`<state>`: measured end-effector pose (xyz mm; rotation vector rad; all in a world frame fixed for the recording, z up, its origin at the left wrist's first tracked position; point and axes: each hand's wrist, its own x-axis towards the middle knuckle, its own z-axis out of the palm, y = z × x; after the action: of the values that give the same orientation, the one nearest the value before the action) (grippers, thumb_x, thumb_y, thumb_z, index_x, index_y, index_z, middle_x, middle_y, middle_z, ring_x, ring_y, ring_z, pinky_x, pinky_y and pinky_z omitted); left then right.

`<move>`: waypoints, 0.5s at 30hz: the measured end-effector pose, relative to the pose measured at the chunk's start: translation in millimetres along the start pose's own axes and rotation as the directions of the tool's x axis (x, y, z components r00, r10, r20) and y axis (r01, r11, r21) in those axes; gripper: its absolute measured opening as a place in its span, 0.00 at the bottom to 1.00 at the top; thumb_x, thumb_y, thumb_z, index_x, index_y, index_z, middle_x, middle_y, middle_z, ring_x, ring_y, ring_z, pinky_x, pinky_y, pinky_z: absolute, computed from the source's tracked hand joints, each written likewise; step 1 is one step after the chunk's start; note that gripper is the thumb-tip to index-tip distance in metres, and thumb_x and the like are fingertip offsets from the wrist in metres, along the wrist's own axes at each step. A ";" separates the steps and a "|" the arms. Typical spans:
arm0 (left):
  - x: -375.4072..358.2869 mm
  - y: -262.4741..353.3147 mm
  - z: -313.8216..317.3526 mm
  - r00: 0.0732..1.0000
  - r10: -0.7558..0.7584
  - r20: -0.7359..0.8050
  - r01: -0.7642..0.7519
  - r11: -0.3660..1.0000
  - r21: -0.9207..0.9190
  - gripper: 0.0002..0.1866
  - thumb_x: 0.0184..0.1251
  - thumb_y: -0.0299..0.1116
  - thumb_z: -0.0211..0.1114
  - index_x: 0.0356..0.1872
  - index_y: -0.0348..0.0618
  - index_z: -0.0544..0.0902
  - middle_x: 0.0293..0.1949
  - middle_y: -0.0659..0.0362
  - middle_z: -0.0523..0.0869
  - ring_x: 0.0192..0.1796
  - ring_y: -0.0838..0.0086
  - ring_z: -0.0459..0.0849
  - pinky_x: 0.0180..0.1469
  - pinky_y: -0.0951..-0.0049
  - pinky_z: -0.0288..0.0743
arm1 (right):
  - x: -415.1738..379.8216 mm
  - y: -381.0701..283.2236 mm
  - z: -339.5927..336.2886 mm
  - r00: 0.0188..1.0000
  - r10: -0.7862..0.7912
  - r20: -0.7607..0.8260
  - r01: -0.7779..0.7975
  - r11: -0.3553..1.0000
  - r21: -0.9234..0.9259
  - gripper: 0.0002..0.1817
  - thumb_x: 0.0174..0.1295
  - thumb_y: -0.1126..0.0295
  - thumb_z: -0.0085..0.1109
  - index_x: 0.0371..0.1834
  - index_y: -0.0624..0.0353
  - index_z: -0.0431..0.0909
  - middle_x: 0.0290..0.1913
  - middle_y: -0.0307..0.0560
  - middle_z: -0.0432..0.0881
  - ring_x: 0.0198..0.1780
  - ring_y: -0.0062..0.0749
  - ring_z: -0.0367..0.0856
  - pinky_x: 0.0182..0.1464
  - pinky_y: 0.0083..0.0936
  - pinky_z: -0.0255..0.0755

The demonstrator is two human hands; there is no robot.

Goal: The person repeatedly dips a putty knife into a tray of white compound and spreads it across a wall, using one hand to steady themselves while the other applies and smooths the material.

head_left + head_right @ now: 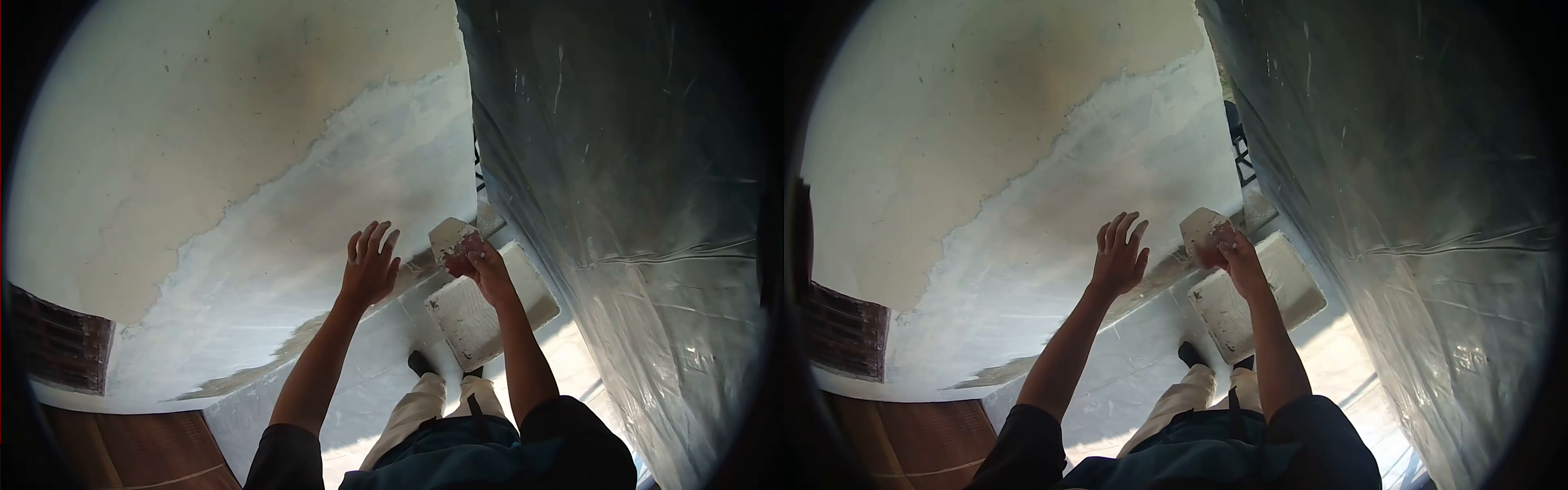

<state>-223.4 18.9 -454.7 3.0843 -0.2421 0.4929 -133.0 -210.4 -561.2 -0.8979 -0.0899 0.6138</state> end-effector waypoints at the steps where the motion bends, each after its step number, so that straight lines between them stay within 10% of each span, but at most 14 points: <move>1: 11.6 -6.9 -16.3 0.999 0.028 -0.019 -0.027 0.999 0.032 0.28 0.60 0.35 0.64 0.63 0.43 0.70 0.66 0.52 0.66 0.71 0.58 0.61 0.70 0.51 0.54 | 7.5 -12.5 13.5 1.000 -0.015 0.015 0.015 1.000 0.008 0.14 0.72 0.75 0.46 0.59 0.62 0.70 0.53 0.47 0.79 0.52 0.32 0.82 0.55 0.32 0.79; 5: 51.2 -31.2 -72.3 0.982 0.174 -0.080 -0.164 0.980 0.114 0.28 0.60 0.32 0.62 0.64 0.43 0.69 0.65 0.51 0.67 0.69 0.55 0.64 0.69 0.51 0.57 | 30.3 -56.0 75.8 0.975 -0.221 -0.003 0.221 0.974 -0.058 0.14 0.73 0.74 0.47 0.58 0.65 0.72 0.52 0.47 0.81 0.52 0.29 0.81 0.57 0.29 0.76; 8: 71.2 -53.8 -93.1 0.939 0.323 -0.119 -0.291 0.929 0.228 0.26 0.62 0.35 0.60 0.63 0.42 0.71 0.63 0.52 0.70 0.67 0.55 0.66 0.68 0.51 0.60 | 48.9 -76.3 119.0 0.784 -0.621 -0.007 0.577 0.732 -0.362 0.13 0.71 0.78 0.47 0.56 0.67 0.74 0.43 0.48 0.85 0.44 0.27 0.83 0.47 0.22 0.74; 11: 81.9 -73.6 -100.6 0.894 0.430 -0.127 -0.385 0.881 0.274 0.24 0.63 0.37 0.59 0.60 0.42 0.74 0.61 0.53 0.71 0.66 0.57 0.68 0.67 0.52 0.61 | 48.6 -99.2 161.3 0.630 -0.775 -0.058 0.644 0.562 -0.519 0.14 0.69 0.80 0.47 0.56 0.69 0.74 0.44 0.54 0.85 0.43 0.34 0.86 0.46 0.23 0.75; 13: 85.3 -85.0 -98.1 0.882 0.456 -0.120 -0.408 0.865 0.291 0.23 0.62 0.38 0.60 0.59 0.45 0.75 0.61 0.54 0.71 0.65 0.58 0.68 0.66 0.52 0.63 | 47.4 -107.5 175.6 0.731 -0.675 -0.093 0.485 0.611 -0.625 0.16 0.67 0.83 0.48 0.57 0.69 0.74 0.48 0.59 0.84 0.46 0.44 0.87 0.50 0.28 0.77; 15: 85.1 -96.9 -92.5 0.844 0.522 -0.126 -0.465 0.828 0.314 0.21 0.62 0.38 0.60 0.57 0.47 0.77 0.60 0.55 0.72 0.65 0.59 0.69 0.65 0.52 0.64 | 60.1 -100.1 186.4 0.464 -0.886 -0.006 0.651 0.346 -0.675 0.17 0.65 0.84 0.48 0.58 0.69 0.74 0.51 0.61 0.83 0.54 0.48 0.83 0.56 0.33 0.77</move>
<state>-157.3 104.8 -338.9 3.1645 -1.0799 0.9259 -97.2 -93.4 -378.5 -1.4249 -0.3737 -0.6079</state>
